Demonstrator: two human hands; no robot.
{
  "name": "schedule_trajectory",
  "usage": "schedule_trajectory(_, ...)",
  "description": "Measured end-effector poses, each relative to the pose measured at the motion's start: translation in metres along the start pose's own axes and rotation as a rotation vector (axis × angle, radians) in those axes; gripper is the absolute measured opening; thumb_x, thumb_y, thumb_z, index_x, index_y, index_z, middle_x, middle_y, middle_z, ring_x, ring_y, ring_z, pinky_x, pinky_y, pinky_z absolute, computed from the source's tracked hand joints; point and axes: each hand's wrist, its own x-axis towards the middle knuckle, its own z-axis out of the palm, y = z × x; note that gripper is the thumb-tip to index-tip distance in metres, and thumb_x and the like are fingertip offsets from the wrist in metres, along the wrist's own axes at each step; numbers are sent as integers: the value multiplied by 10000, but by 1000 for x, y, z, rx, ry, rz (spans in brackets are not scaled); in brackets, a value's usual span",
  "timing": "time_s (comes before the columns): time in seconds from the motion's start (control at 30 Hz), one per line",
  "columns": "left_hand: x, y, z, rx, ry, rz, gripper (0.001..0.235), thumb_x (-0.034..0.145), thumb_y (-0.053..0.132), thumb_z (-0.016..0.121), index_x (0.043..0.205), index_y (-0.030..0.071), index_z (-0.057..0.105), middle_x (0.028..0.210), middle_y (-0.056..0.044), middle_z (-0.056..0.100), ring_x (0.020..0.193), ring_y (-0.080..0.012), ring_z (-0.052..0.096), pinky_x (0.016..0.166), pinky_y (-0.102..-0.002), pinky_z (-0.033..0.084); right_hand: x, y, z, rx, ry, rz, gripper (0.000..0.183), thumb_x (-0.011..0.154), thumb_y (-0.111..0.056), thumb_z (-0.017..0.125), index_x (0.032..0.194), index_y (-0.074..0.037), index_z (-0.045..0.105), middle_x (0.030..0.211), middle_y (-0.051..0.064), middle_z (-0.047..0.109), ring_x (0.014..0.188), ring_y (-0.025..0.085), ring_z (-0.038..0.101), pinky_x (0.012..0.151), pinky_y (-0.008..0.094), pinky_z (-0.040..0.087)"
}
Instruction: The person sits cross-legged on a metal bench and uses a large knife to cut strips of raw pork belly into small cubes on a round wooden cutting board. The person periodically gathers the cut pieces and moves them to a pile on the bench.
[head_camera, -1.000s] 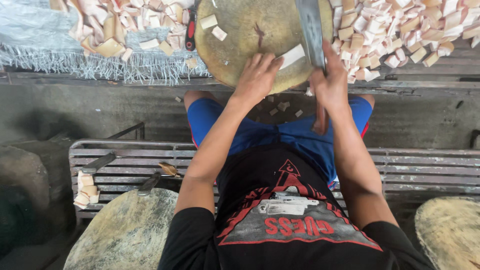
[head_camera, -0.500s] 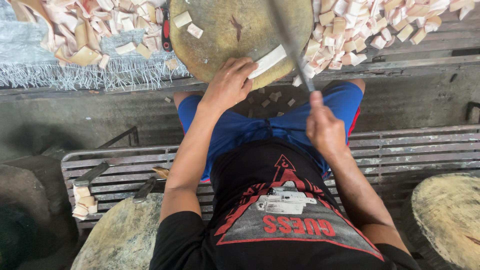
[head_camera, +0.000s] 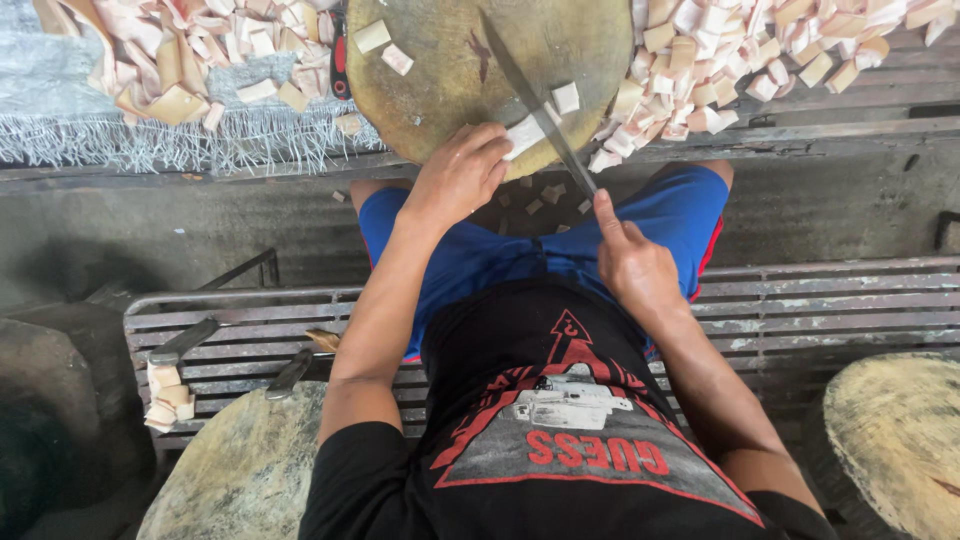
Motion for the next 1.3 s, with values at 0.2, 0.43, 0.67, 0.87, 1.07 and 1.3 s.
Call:
schedule_trajectory(0.2,-1,-7,10,-22,10,-11,183,914,117,734,1069,27,695,1163,-111,672,1060,-339,647,917,-456,524,-10,7,-14,258,235,-13,630,977,74,648,1562,-76,473,855,186,661,694,346,680,665,435,561)
schedule_trajectory(0.43,4,-8,13,-11,7,-8,197,897,137,760,1057,44,694,1118,-87,667,1045,-324,645,898,-453,524,-1,-5,-3,197,146,-93,677,894,86,663,1536,-6,469,799,184,658,607,360,645,583,466,530)
schedule_trajectory(0.67,-1,-5,13,-60,15,-39,194,904,145,768,1036,48,666,1100,-87,643,1046,-330,638,889,-439,523,-15,-1,-13,238,244,-77,612,977,46,633,1553,-51,452,946,227,686,727,387,687,642,456,552)
schedule_trajectory(0.87,0,0,2,13,61,-19,287,868,210,804,1050,50,649,1123,-120,580,1075,-361,584,910,-474,504,-6,-7,4,128,38,-67,666,924,16,664,1553,-51,456,815,209,675,639,404,664,630,499,554)
schedule_trajectory(1.07,-8,0,3,59,115,-12,202,855,121,771,998,112,629,1047,-84,596,1013,-323,602,898,-467,506,-9,-1,-11,239,119,-37,653,930,14,648,1553,-60,465,941,238,703,736,421,696,676,482,569)
schedule_trajectory(1.3,-22,1,33,-1,572,-49,236,833,9,614,1043,64,523,1071,-141,590,970,-380,582,886,-496,483,-15,11,-17,287,21,-167,582,912,-10,651,1476,-65,522,1020,272,737,798,419,716,711,459,586)
